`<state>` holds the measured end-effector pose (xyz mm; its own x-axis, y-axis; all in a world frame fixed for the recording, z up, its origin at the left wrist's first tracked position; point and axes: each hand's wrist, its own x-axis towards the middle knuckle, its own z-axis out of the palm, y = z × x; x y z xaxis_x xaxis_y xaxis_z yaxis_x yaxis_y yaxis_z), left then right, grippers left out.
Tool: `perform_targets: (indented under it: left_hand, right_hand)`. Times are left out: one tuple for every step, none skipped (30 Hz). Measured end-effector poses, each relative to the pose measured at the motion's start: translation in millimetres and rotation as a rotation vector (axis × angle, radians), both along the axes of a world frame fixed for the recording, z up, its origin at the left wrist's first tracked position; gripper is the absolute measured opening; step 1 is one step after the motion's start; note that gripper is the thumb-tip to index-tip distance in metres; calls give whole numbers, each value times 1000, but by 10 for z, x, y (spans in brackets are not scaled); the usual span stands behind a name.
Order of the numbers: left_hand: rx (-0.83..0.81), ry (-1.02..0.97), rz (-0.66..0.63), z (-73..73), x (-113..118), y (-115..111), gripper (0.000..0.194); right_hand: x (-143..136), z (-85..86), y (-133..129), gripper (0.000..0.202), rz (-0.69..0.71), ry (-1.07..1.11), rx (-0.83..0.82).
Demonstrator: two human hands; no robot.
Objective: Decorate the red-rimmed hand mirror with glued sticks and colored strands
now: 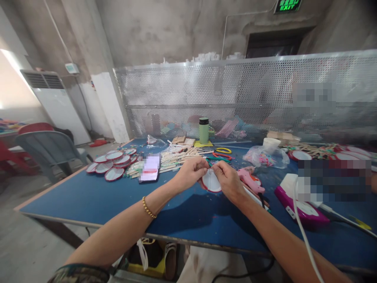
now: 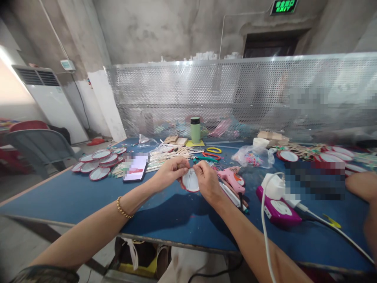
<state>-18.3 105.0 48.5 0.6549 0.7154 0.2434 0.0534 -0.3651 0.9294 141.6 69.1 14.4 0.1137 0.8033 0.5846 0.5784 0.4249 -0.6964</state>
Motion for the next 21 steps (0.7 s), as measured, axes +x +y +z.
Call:
perform_targets:
  left_hand:
    - [1,-5,1,-3,0,1,7]
    - [2,-11,2,-8,1,3,7]
    - [2,-16,3,-12,2,4,7]
    - [3,-19,5,-17,4,6,7]
    - [3,-18,7,-21,5,9,6]
    - [2,-12,8,-23,6,11,6]
    - [0,-5,12,-24,7,13,6]
    - [-4,1,16,-22,7,15,7]
    - [-13,5,19,-16,5,16,8]
    - [-29,7,19,-8,1,17,11]
    - [-51,9,15,4,-6,17,14]
    - [-80,17,3,17,-15,17,17]
    - [-112,31,-15,30,-25,18,18]
    - [-143,51,-35,41,-35,18,18]
    - [-167,75,-51,48,-45,18,17]
    - [-182,104,-65,50,-53,18,16]
    - [-187,137,-79,46,-58,17,14]
    - [-184,167,-90,38,-60,17,13]
    - [-177,192,-97,26,-59,18,12]
    - [-173,213,-103,11,-56,20,12]
    - [-174,224,-107,-5,-51,26,12]
  right_hand:
    - [-2,-3,1,28,1,3,-3]
    - [-3,-6,3,28,2,5,-4]
    - [-4,-11,5,28,2,6,-4]
    - [-4,-16,9,28,1,5,-2]
    - [-4,-21,12,28,0,3,0]
    - [-2,-24,16,28,-1,0,2]
    - [0,-26,18,29,-2,-3,2]
    - [2,-26,20,29,-3,-4,1]
    - [6,-23,20,29,-6,-5,2]
    - [10,-18,18,28,-11,-7,5]
    - [15,-11,14,28,-19,-11,11]
    - [20,-4,10,28,-29,-17,19]
    - [25,2,4,28,-41,-25,29]
    - [28,7,-2,28,-55,-35,39]
    - [28,8,-8,27,-68,-49,49]
    - [27,6,-12,27,-80,-65,55]
    - [23,2,-16,27,-88,-83,57]
    - [20,-2,-18,27,-91,-102,55]
    - [18,-4,-17,27,-87,-121,51]
    - [23,-2,-14,27,-78,-140,45]
    - [36,7,-8,27,-68,-156,45]
